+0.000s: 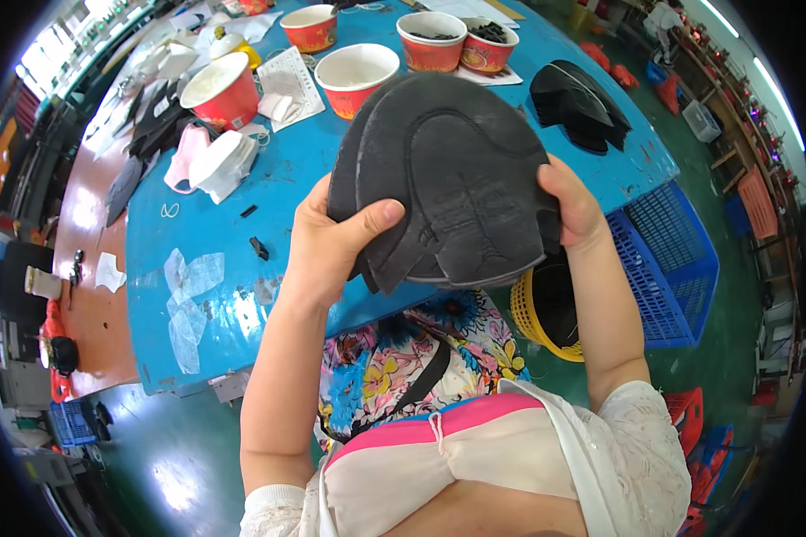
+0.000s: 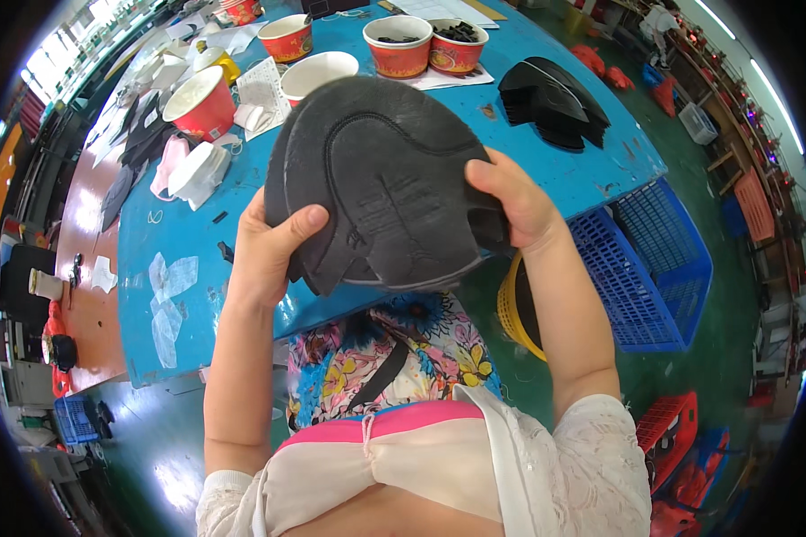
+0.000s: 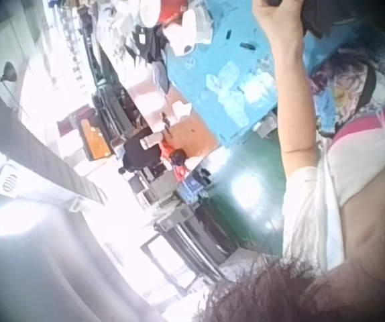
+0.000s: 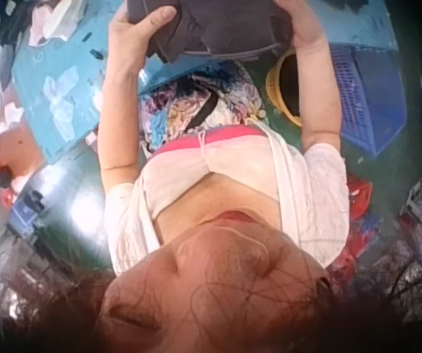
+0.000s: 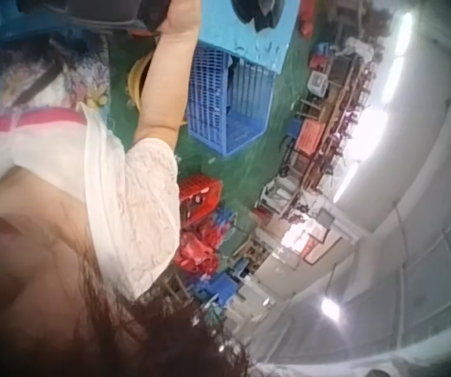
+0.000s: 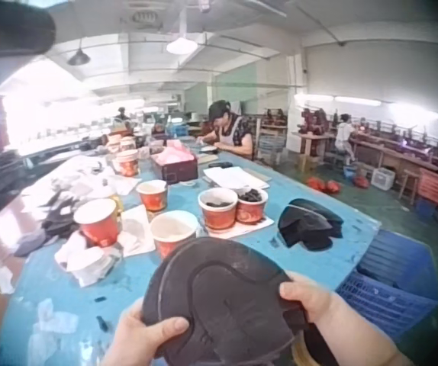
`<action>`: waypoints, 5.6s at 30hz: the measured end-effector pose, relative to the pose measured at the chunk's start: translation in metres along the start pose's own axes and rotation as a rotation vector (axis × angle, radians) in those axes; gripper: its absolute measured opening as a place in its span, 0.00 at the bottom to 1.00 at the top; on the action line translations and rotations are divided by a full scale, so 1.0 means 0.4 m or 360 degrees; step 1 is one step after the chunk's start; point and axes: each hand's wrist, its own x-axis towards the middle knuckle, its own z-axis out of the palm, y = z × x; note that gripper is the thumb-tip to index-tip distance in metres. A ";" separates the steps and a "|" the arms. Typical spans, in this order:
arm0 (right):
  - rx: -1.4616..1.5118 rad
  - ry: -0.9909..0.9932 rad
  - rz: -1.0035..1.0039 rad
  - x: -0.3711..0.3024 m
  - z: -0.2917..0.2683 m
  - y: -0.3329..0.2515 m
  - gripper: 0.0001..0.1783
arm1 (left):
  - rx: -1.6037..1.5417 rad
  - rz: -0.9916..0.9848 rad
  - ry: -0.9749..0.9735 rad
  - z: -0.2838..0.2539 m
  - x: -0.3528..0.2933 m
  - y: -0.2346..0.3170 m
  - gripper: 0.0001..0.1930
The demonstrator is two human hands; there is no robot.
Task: Manually attaching small components and protective films to black shoe upper panels at a factory workstation.
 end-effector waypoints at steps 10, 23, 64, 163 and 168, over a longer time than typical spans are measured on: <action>-0.0345 0.0148 0.0020 0.046 0.039 0.052 0.24 | -0.0060 -0.0388 -0.0025 -0.090 0.013 0.007 0.27; -0.1083 0.0284 0.0132 0.091 0.070 0.137 0.26 | 0.1660 0.0012 0.0300 -0.083 -0.081 -0.038 0.38; -0.1026 0.0316 -0.0718 0.267 0.034 0.122 0.07 | 0.0460 0.0507 0.0921 -0.241 -0.092 0.199 0.10; 0.0023 -0.0120 0.0478 -0.049 0.281 0.153 0.08 | 0.0272 0.0211 0.0198 -0.032 -0.215 -0.070 0.10; 0.0066 -0.0042 0.0444 -0.056 0.282 0.176 0.07 | -0.0035 0.0032 0.0381 -0.040 -0.231 -0.072 0.05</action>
